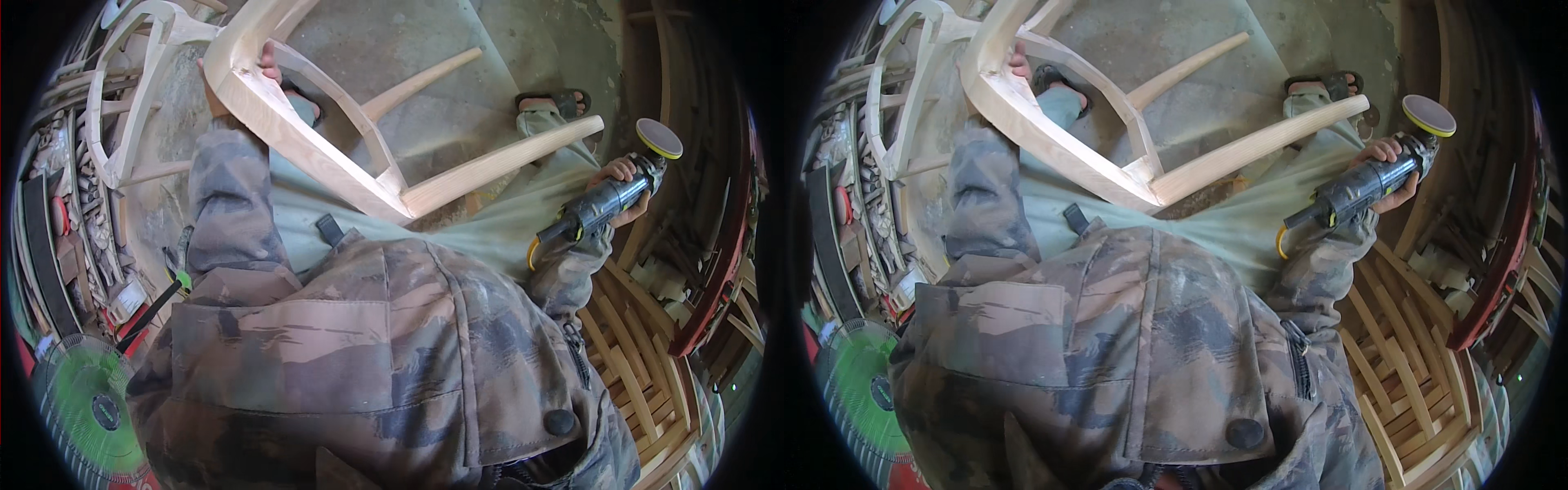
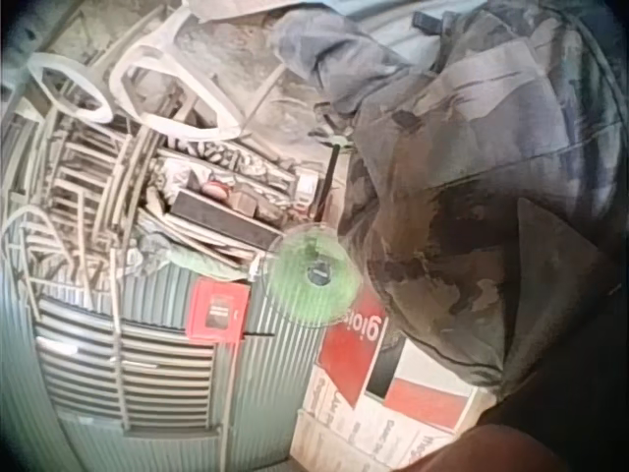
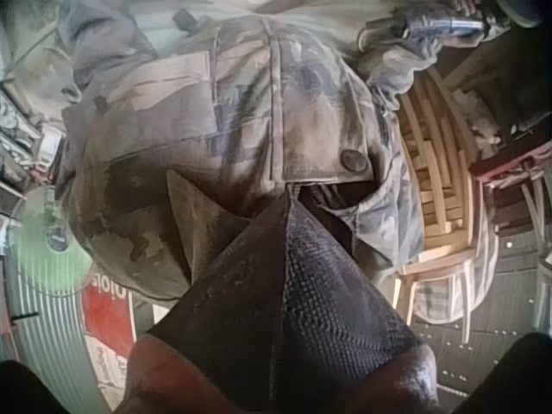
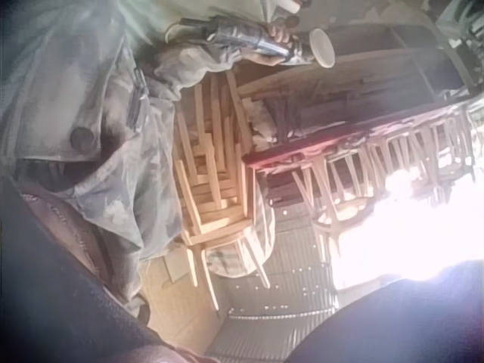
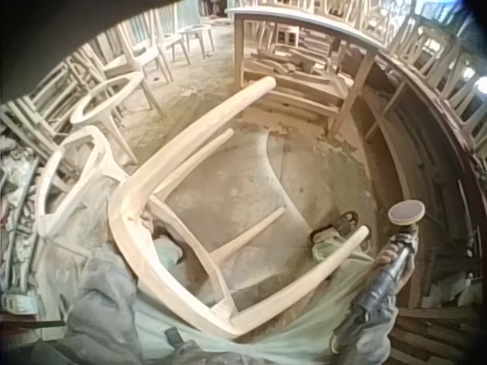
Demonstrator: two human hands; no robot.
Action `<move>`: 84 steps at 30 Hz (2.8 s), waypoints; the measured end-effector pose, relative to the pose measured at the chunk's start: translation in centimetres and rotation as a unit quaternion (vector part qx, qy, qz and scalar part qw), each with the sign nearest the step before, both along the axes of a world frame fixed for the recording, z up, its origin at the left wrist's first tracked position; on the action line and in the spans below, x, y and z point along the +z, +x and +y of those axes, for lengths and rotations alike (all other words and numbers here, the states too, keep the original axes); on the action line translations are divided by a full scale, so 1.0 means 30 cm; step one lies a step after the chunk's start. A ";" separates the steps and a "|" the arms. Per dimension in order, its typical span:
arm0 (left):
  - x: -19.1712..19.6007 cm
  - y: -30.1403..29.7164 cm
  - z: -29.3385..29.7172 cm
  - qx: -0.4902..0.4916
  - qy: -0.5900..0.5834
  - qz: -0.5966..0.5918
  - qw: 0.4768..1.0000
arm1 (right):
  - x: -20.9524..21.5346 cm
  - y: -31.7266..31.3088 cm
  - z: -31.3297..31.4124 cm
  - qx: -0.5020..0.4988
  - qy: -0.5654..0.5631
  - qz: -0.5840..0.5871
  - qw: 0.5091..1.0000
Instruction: Sanding a wooden chair frame using a power angle grinder with a sanding disc.
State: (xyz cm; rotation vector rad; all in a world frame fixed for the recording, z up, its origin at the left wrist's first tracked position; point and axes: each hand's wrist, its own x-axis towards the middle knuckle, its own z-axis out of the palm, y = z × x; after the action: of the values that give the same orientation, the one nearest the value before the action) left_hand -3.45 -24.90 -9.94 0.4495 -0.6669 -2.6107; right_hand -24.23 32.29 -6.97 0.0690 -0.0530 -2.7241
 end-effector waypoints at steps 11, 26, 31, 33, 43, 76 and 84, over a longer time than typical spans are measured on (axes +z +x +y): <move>0.194 -0.205 0.048 -0.131 -0.064 0.070 0.987 | 0.002 -0.013 -0.006 -0.014 0.075 -0.002 0.997; -0.210 -0.128 -0.402 -0.076 -0.238 -0.203 0.947 | 0.041 -0.015 -0.019 0.038 0.134 -0.024 0.990; -0.018 -0.211 -0.086 -0.053 -0.198 -0.162 0.965 | 0.033 0.015 -0.013 0.071 0.382 -0.072 0.919; 0.014 -0.190 -0.050 -0.060 -0.197 -0.126 0.970 | 0.027 0.056 -0.087 0.080 0.466 -0.124 0.872; 0.048 -0.099 0.081 -0.181 0.005 0.093 0.979 | -0.040 0.035 -0.441 0.311 0.577 -0.021 0.755; 0.206 -0.178 -0.177 0.044 -0.167 -0.079 0.982 | 0.495 0.008 -0.405 0.258 0.647 0.148 0.702; 0.282 -0.317 -0.234 0.136 -0.264 -0.137 0.945 | 0.515 0.114 -0.375 0.506 0.654 0.113 0.552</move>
State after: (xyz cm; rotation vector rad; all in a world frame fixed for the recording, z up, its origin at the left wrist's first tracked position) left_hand -12.97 -31.93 -1.46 0.6789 -1.2537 -2.0182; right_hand -20.81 21.03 8.47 0.1105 1.5448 -1.0462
